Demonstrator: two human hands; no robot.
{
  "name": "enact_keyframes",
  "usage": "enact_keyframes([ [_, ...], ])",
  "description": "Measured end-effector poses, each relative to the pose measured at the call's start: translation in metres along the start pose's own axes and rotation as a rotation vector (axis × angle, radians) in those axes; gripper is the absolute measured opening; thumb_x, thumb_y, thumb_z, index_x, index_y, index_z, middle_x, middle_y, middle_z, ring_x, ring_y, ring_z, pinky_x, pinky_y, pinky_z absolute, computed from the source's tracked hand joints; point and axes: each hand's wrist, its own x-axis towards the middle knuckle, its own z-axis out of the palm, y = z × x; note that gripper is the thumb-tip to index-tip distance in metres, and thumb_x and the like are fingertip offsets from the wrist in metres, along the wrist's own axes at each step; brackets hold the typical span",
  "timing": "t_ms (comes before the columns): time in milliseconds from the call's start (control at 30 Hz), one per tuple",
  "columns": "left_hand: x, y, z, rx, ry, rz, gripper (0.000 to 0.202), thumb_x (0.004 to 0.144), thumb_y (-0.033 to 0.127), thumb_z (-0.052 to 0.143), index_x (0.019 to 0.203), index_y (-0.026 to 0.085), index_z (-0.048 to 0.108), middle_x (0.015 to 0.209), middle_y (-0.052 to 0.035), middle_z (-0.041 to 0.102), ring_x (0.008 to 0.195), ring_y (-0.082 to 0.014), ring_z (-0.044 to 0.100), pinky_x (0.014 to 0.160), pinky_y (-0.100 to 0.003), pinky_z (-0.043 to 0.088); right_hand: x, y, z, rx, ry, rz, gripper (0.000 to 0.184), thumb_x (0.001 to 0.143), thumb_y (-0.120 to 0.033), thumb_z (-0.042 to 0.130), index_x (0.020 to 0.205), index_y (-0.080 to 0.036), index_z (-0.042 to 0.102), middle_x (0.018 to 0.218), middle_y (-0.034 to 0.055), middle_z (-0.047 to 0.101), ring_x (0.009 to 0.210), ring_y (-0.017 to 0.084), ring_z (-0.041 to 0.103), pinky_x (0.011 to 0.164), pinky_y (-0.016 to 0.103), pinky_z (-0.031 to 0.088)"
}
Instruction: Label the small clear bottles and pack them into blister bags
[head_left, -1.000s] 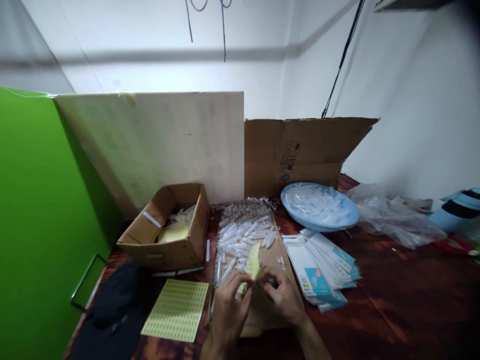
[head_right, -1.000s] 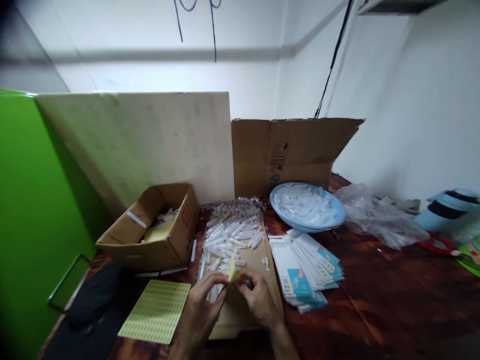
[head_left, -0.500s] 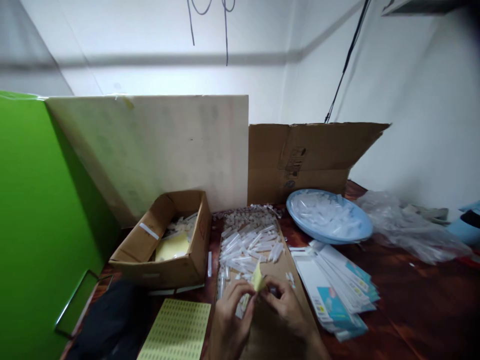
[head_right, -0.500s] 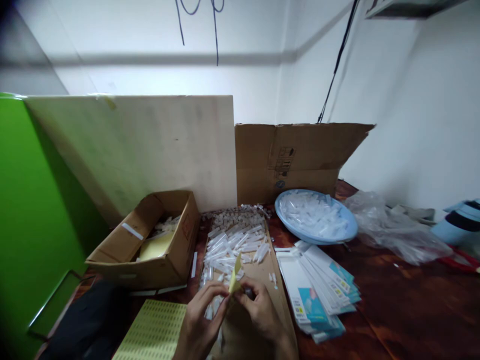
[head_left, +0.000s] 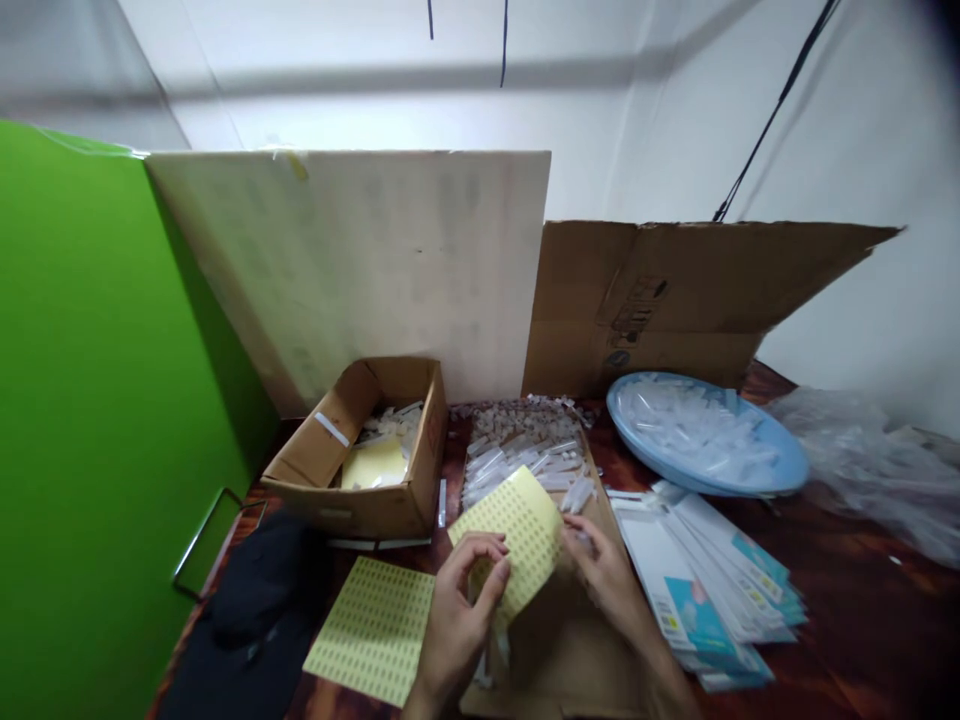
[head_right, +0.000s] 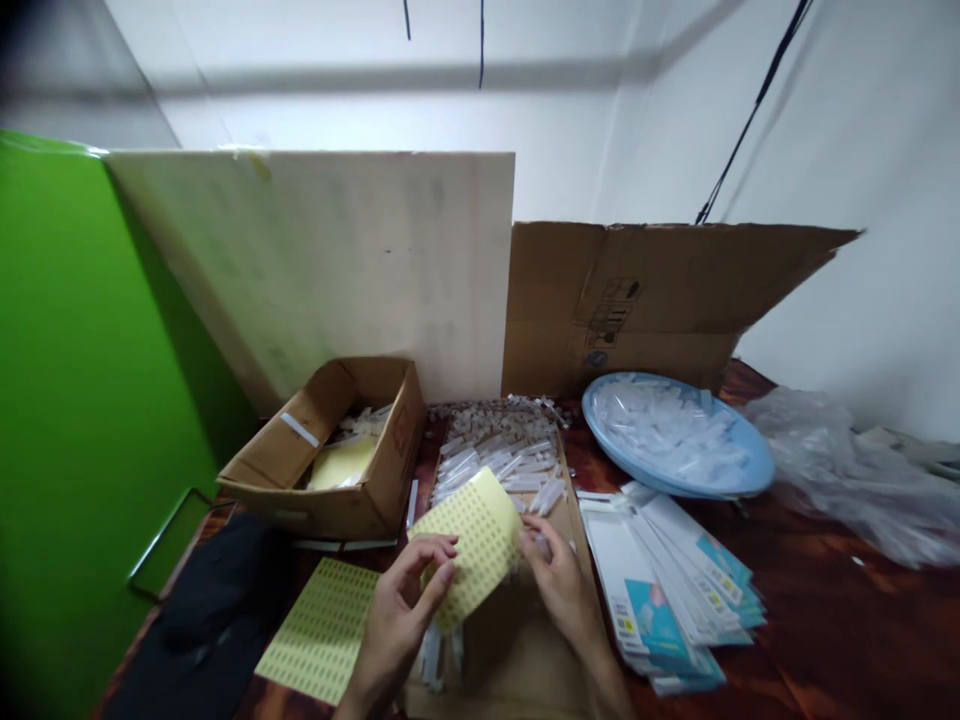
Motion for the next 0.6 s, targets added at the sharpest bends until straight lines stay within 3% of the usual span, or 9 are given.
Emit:
enact_keyframes([
  [67, 0.000, -0.005, 0.006, -0.013, -0.028, -0.014, 0.015, 0.093, 0.033, 0.062, 0.085, 0.020, 0.064, 0.107, -0.0085, 0.065, 0.114, -0.0254, 0.059, 0.103, -0.038, 0.041, 0.001, 0.011, -0.017, -0.210, 0.221, -0.040, 0.039, 0.082, -0.048, 0.062, 0.106, -0.018, 0.070, 0.097, 0.0120, 0.068, 0.092, 0.030, 0.063, 0.082, 0.041, 0.051],
  [133, 0.002, -0.007, 0.014, -0.005, -0.068, -0.034, 0.014, 0.092, 0.033, 0.063, 0.085, 0.020, 0.065, 0.113, -0.0092, 0.063, 0.116, -0.0256, 0.057, 0.104, -0.038, 0.039, -0.003, 0.011, -0.028, -0.315, 0.274, -0.082, 0.036, 0.085, -0.046, 0.057, 0.105, -0.019, 0.071, 0.100, 0.0138, 0.068, 0.098, 0.032, 0.063, 0.088, 0.044, 0.051],
  [267, 0.008, -0.005, 0.032, -0.007, -0.128, -0.064, 0.015, 0.090, 0.033, 0.063, 0.083, 0.020, 0.065, 0.115, -0.0088, 0.062, 0.117, -0.0256, 0.056, 0.106, -0.039, 0.037, -0.018, -0.020, -0.023, -0.186, -0.093, -0.159, 0.026, 0.092, -0.042, 0.059, 0.101, -0.022, 0.073, 0.103, 0.0101, 0.072, 0.101, 0.028, 0.065, 0.090, 0.037, 0.051],
  [333, 0.010, -0.001, 0.039, -0.005, -0.135, -0.057, 0.015, 0.090, 0.034, 0.064, 0.083, 0.021, 0.065, 0.114, -0.0083, 0.062, 0.117, -0.0252, 0.056, 0.105, -0.039, 0.038, -0.025, -0.039, -0.012, -0.112, -0.207, -0.203, 0.021, 0.092, -0.039, 0.062, 0.099, -0.023, 0.074, 0.102, 0.0083, 0.073, 0.099, 0.026, 0.066, 0.089, 0.034, 0.051],
  [433, 0.009, 0.007, 0.045, 0.051, -0.117, -0.021, 0.013, 0.091, 0.033, 0.064, 0.085, 0.022, 0.066, 0.115, -0.0073, 0.061, 0.117, -0.0242, 0.055, 0.105, -0.037, 0.038, -0.032, -0.054, 0.001, -0.016, -0.258, -0.251, 0.020, 0.095, -0.037, 0.061, 0.101, -0.023, 0.075, 0.098, 0.0068, 0.072, 0.094, 0.023, 0.067, 0.085, 0.031, 0.051],
  [600, 0.004, 0.017, 0.045, 0.128, -0.079, 0.035, 0.012, 0.091, 0.031, 0.063, 0.084, 0.022, 0.066, 0.112, -0.0069, 0.062, 0.113, -0.0237, 0.057, 0.102, -0.036, 0.041, -0.037, -0.052, 0.005, 0.047, -0.248, -0.313, 0.020, 0.095, -0.036, 0.062, 0.104, -0.025, 0.075, 0.094, 0.0051, 0.071, 0.092, 0.021, 0.066, 0.084, 0.029, 0.050],
])
